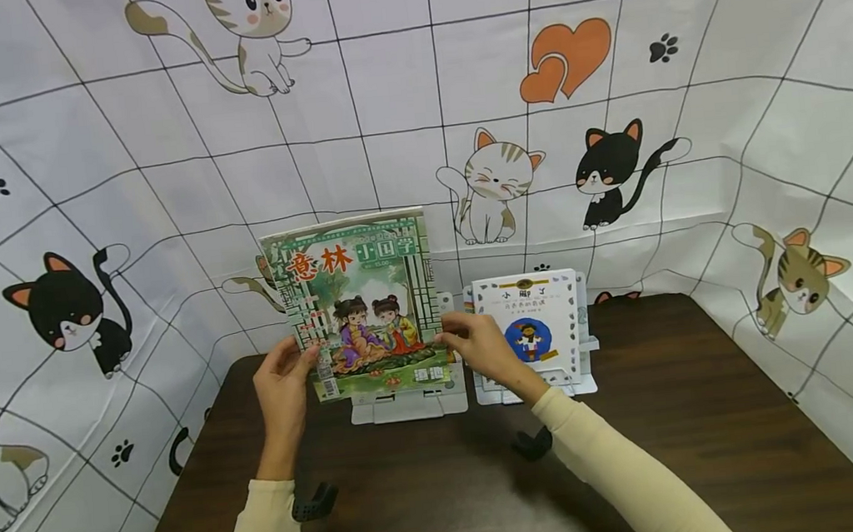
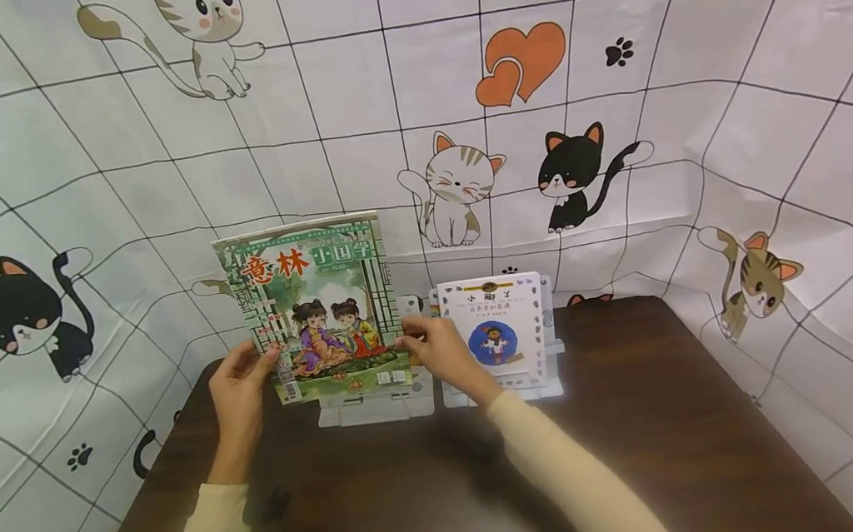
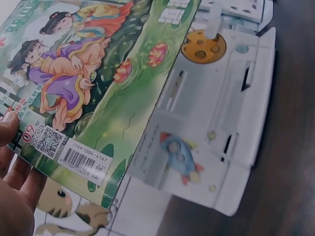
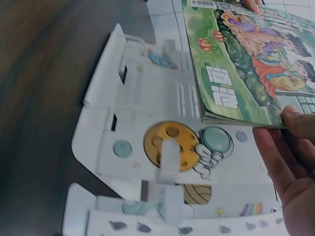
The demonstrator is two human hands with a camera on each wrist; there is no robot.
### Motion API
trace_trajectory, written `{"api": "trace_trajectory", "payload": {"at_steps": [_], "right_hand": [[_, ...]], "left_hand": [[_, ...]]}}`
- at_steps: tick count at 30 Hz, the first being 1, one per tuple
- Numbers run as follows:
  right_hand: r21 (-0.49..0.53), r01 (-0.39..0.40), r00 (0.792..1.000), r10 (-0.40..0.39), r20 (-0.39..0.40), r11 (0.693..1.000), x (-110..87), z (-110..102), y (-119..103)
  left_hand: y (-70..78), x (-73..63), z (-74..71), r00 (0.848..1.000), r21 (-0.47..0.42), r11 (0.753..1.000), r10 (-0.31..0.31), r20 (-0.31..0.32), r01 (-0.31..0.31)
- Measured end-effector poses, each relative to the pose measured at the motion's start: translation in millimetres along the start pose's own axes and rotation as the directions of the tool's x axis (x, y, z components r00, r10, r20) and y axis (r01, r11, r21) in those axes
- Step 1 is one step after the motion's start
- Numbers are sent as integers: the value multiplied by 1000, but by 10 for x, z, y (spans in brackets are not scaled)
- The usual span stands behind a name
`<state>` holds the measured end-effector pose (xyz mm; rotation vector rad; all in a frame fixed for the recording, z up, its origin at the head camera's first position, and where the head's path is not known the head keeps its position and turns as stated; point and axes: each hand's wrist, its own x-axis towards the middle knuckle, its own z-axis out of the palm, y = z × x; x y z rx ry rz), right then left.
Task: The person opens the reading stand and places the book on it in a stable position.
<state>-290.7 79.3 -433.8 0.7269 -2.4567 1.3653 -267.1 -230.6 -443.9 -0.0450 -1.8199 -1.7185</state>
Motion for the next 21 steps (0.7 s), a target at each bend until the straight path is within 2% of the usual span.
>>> {"api": "trace_trajectory", "payload": {"at_steps": [5,11,21], "right_hand": [[-37,18,998,-21,-58,999,84,-90,40],[-64,12,993,-19,-120,998,197,-133,117],[-137,-35,988,13,-154,990,279,-97,255]], "left_hand": [[18,100,143,1000,4,1000,11,16,-11],[-20,206,290,1000,-41,999,6,18,-5],[-257,324,440,1000,-78,997,-15,8,15]]}}
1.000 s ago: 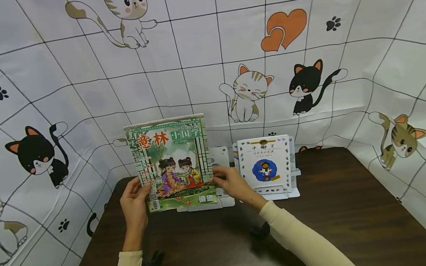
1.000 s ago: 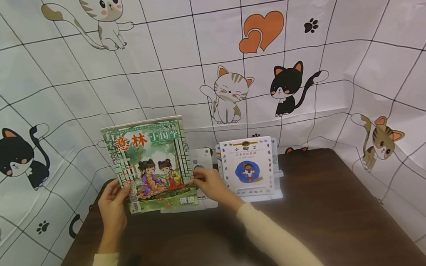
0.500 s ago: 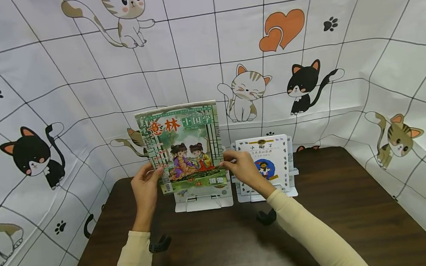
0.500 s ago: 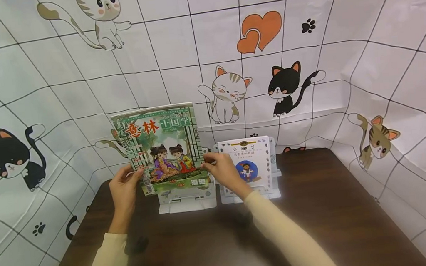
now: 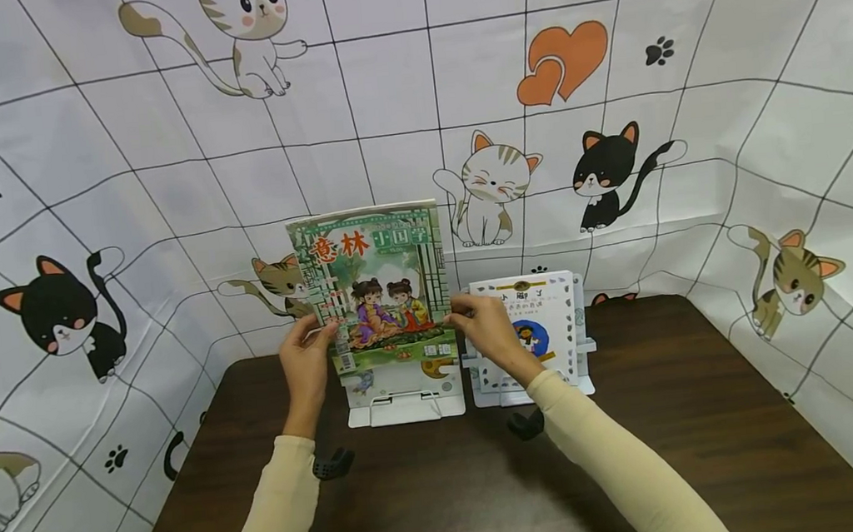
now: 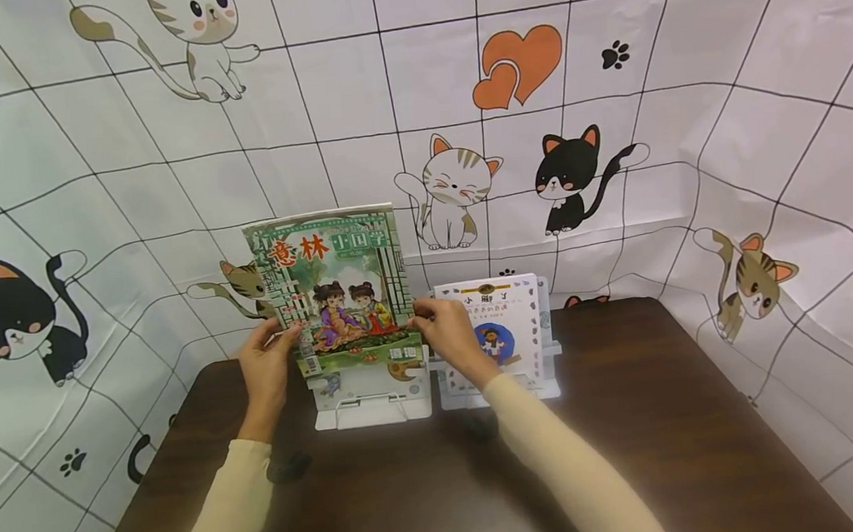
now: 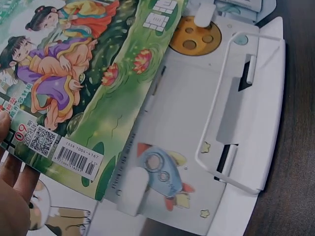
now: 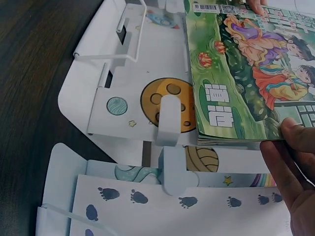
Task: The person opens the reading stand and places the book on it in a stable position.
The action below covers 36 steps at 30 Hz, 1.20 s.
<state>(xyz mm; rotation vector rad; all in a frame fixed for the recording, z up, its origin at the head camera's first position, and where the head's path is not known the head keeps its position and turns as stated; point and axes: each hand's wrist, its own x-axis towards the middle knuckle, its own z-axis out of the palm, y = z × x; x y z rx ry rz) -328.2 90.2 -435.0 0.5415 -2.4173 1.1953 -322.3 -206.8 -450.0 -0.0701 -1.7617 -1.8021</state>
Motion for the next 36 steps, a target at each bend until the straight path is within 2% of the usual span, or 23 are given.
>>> {"api": "trace_trajectory", "payload": {"at_steps": [6,10,14,21,29,33,36], "right_hand": [[3,-4,1000,4,-16,1000,-24,72,41],[-26,60,998,-61,-31,998,-43,112,53],[-73,102,992,-107,-64,992,-75,143,60],[-104,107,990,-116,-85,989,-111,158,55],[-77,70,995,-75,-59,995,-132,131,77],[-87,33,998,-37,-43,996,-155,140,77],[-105,21,1000,-21,0,994,-192,157,65]], "left_hand": [[-82,1,2,1000,-13,1000,-10,-7,10],[-104,-9,-18,1000,71,997,3,-26,-1],[-137,-23,-40,1000,135,991,19,-14,-17],[-169,-39,-68,1000,125,992,0,-12,2],[-201,-43,-79,1000,101,995,4,-29,-1],[-218,-53,-73,999,91,996,-16,-41,20],[-238,-59,-70,997,89,995,-38,-64,43]]}}
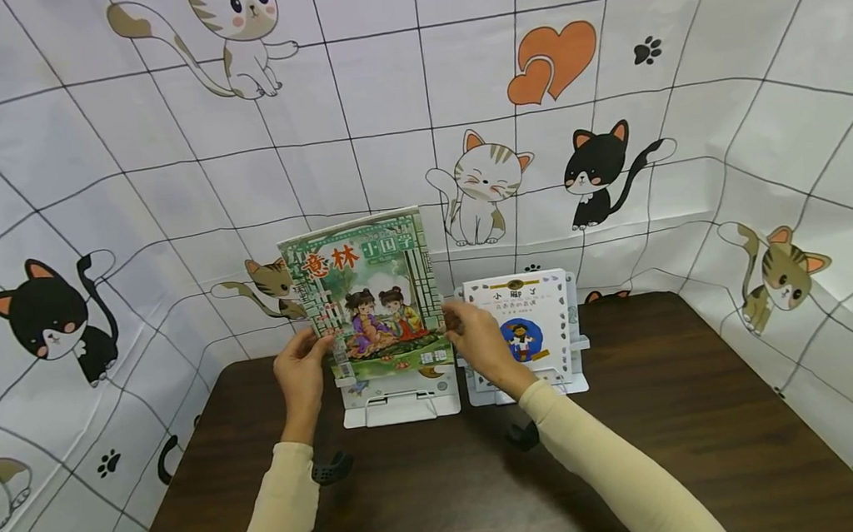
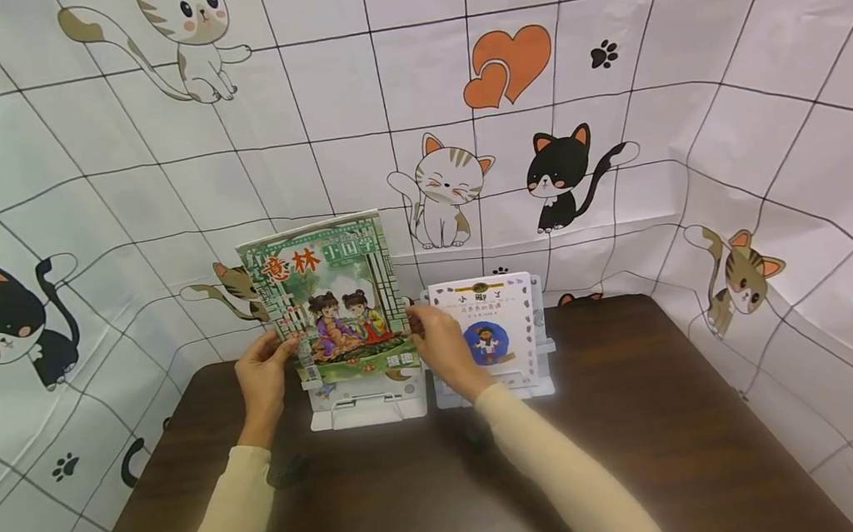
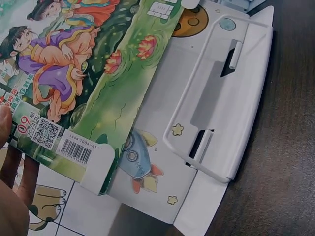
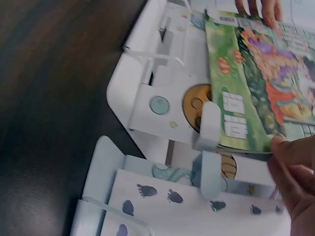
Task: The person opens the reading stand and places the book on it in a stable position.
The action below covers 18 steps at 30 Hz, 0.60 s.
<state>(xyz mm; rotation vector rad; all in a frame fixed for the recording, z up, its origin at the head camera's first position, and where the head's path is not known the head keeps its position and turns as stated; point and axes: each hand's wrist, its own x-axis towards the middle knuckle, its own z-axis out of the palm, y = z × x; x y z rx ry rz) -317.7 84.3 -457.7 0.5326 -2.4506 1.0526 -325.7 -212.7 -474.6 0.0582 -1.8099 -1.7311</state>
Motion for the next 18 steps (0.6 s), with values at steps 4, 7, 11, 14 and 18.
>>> {"api": "trace_trajectory", "payload": {"at_steps": [4,7,11,14,18], "right_hand": [[-66,17,998,-13,59,998,-72,42,-32],[-94,35,998,-30,51,995,-123,75,-45],[-80,59,998,-58,20,995,-150,115,-31],[-78,68,998,-67,15,995,-154,135,-5],[-95,63,998,-62,18,993,-147,138,8]], "left_hand": [[-13,-17,-9,999,-1,1000,-29,-26,29],[-17,-29,-19,999,-6,999,-40,-27,40],[-14,-31,-38,999,-11,999,-45,-23,44],[1,-24,-61,999,-21,999,-47,-10,47],[113,-27,-88,999,-17,998,-53,12,53]]}}
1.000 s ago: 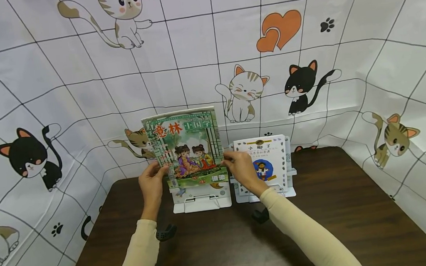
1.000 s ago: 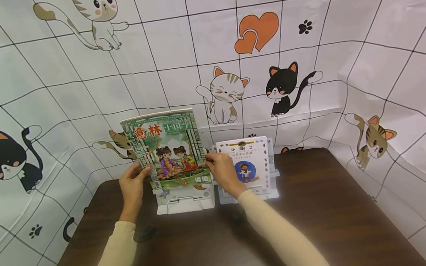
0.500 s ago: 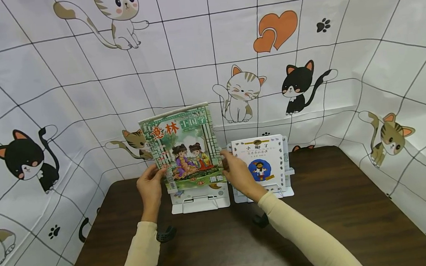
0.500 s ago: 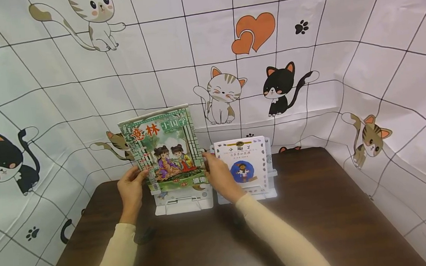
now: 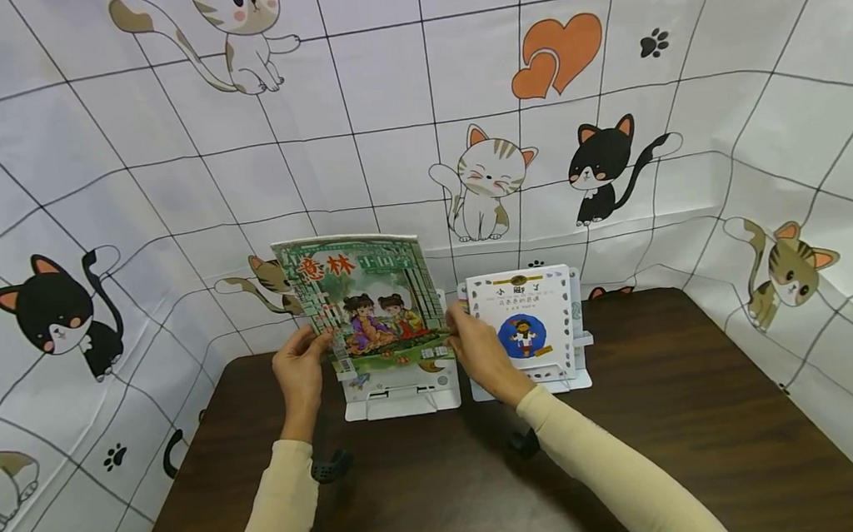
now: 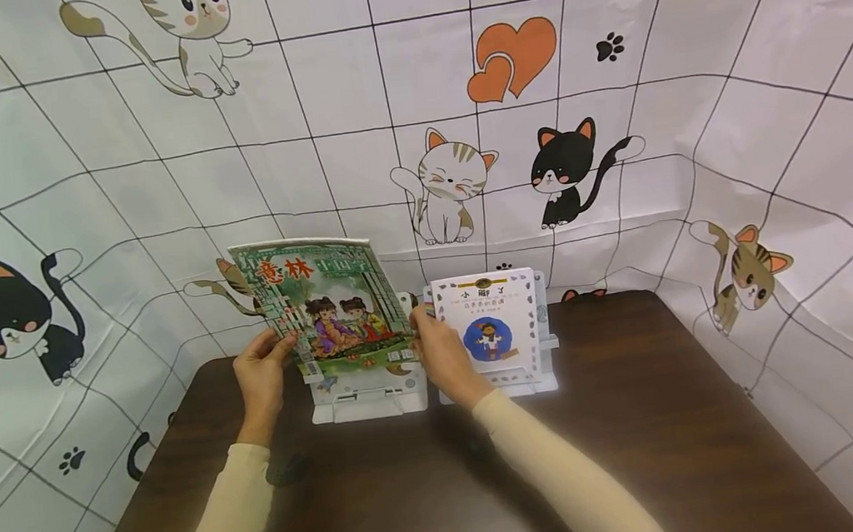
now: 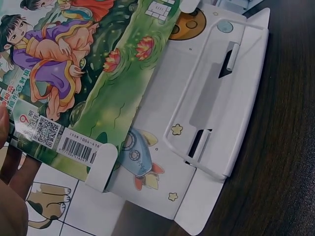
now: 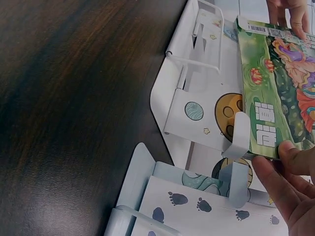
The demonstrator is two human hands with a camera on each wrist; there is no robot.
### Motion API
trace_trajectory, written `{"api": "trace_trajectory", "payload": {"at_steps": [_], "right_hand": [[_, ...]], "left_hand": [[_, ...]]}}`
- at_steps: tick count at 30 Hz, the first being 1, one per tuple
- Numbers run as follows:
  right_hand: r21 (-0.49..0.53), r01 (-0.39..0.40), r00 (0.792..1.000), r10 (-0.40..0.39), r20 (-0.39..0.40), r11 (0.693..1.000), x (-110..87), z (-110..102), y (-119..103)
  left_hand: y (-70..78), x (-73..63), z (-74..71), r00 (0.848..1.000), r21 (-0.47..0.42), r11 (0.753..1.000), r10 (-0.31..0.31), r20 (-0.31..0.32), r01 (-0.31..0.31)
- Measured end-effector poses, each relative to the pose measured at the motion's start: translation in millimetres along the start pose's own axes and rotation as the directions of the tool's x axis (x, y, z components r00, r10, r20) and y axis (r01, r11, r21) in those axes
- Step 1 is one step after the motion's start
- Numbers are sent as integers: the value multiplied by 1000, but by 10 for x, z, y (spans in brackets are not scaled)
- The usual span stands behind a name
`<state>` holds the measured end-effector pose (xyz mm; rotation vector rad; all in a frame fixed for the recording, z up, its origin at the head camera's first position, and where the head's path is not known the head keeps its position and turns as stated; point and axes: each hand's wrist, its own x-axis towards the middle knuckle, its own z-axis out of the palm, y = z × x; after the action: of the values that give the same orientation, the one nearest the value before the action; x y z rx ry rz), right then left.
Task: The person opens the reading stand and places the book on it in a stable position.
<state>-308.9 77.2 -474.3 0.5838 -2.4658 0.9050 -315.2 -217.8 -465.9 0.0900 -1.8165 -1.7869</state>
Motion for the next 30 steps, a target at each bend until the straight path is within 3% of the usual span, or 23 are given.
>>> {"api": "trace_trajectory", "payload": {"at_steps": [4,6,14,22,30], "right_hand": [[-34,-17,1000,17,3,999,1,4,-6],[-48,-30,1000,30,7,998,-16,15,-14],[-13,-74,994,75,76,997,-57,45,-25],[-115,-69,997,73,36,991,-63,104,-23],[-184,-76,992,92,81,980,-100,136,-65]], "left_hand": [[-4,15,13,1000,22,1000,13,-10,-13],[-95,43,17,1000,34,999,13,-18,-12],[-152,46,16,1000,29,1000,2,-9,-2],[-161,43,21,1000,12,1000,13,3,-13],[-158,40,34,1000,-17,1000,0,-20,0]]}}
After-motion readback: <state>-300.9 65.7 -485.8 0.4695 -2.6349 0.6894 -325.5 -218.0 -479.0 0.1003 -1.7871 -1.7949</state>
